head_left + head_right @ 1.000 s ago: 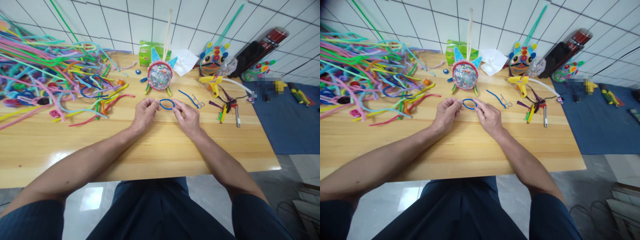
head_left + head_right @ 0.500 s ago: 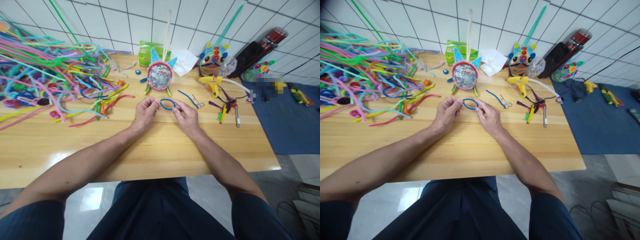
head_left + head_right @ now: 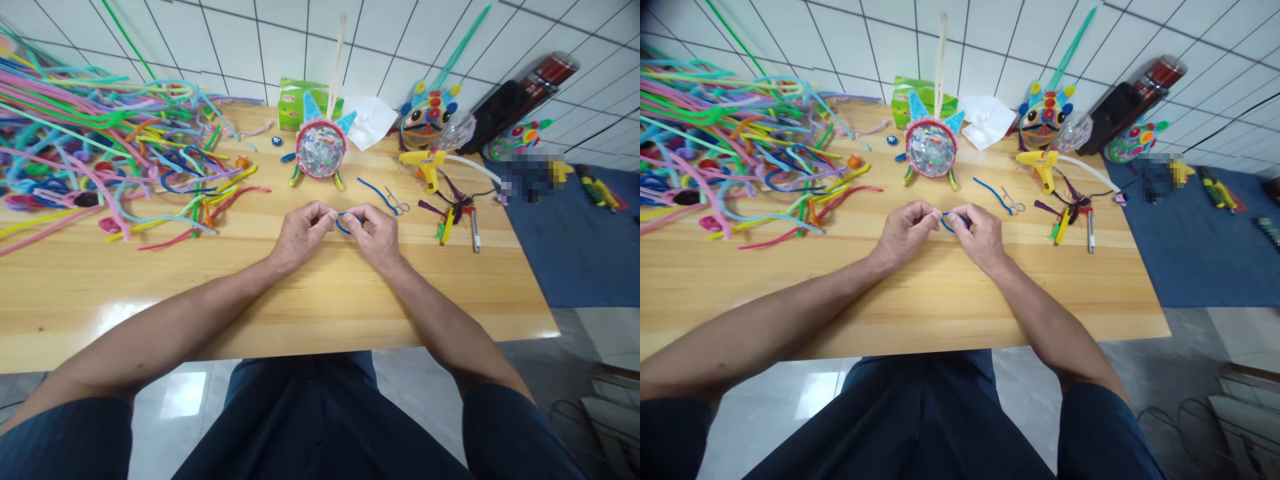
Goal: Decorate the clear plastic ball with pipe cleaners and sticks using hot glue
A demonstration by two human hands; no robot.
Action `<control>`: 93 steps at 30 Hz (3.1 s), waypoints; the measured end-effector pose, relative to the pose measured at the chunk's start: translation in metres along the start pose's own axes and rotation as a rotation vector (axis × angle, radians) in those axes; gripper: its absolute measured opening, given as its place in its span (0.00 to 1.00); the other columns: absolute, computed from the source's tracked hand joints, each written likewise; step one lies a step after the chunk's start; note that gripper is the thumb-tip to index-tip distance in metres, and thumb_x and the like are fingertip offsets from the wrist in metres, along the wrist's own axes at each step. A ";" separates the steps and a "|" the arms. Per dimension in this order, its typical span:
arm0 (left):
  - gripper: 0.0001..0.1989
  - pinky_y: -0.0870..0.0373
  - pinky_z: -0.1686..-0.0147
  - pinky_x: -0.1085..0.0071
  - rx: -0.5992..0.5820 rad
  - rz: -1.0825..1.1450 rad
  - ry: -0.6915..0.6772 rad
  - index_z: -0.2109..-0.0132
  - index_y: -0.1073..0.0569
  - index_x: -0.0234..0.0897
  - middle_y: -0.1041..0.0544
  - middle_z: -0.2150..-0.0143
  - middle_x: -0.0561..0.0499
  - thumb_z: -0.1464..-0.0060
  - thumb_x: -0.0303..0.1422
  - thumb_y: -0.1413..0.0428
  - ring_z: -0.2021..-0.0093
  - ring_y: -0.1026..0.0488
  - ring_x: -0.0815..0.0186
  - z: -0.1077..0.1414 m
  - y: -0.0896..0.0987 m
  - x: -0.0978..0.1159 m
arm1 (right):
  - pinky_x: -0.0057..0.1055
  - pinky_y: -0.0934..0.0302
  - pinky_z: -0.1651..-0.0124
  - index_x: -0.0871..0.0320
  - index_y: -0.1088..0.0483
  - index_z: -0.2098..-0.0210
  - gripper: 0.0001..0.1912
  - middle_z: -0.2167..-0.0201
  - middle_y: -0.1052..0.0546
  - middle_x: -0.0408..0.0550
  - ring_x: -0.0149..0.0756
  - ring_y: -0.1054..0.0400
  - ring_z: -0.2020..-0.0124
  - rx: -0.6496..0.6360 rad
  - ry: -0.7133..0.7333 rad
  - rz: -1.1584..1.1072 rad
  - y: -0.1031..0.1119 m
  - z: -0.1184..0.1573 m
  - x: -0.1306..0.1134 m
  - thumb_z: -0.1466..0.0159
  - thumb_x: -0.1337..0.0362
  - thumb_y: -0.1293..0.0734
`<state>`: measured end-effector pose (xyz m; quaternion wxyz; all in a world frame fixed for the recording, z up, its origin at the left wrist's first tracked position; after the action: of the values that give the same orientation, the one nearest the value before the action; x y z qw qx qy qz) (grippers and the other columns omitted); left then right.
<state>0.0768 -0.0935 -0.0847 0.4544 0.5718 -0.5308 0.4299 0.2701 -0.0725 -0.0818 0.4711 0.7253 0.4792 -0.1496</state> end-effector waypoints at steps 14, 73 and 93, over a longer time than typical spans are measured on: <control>0.12 0.35 0.67 0.70 -0.088 0.004 0.060 0.69 0.22 0.40 0.24 0.74 0.55 0.35 0.35 0.37 0.73 0.35 0.68 -0.004 0.002 -0.002 | 0.37 0.31 0.61 0.50 0.21 0.66 0.15 0.71 0.17 0.42 0.37 0.26 0.69 0.008 0.001 -0.021 -0.002 0.001 0.004 0.24 0.52 0.29; 0.14 0.42 0.74 0.71 0.126 0.105 0.135 0.71 0.24 0.38 0.25 0.76 0.55 0.34 0.31 0.36 0.77 0.38 0.71 -0.012 0.002 -0.008 | 0.32 0.50 0.71 0.51 0.33 0.77 0.36 0.80 0.36 0.38 0.31 0.44 0.76 0.004 -0.433 -0.410 0.001 -0.012 0.014 0.35 0.29 0.25; 0.14 0.38 0.68 0.69 0.085 0.003 0.024 0.70 0.23 0.39 0.29 0.76 0.58 0.34 0.31 0.36 0.74 0.38 0.69 -0.008 0.004 -0.007 | 0.34 0.49 0.68 0.52 0.30 0.74 0.39 0.78 0.36 0.37 0.31 0.46 0.74 -0.063 -0.396 -0.293 0.003 -0.012 0.007 0.37 0.22 0.26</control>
<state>0.0727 -0.0838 -0.0896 0.4357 0.5845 -0.5074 0.4594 0.2732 -0.0591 -0.0794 0.5513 0.5896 0.4822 -0.3404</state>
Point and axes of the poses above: each hand's wrist, its own z-axis away from the middle knuckle, its own y-axis out of the back of the hand, x = y × z, the point moved 1 cm from there along -z, towards the middle knuckle
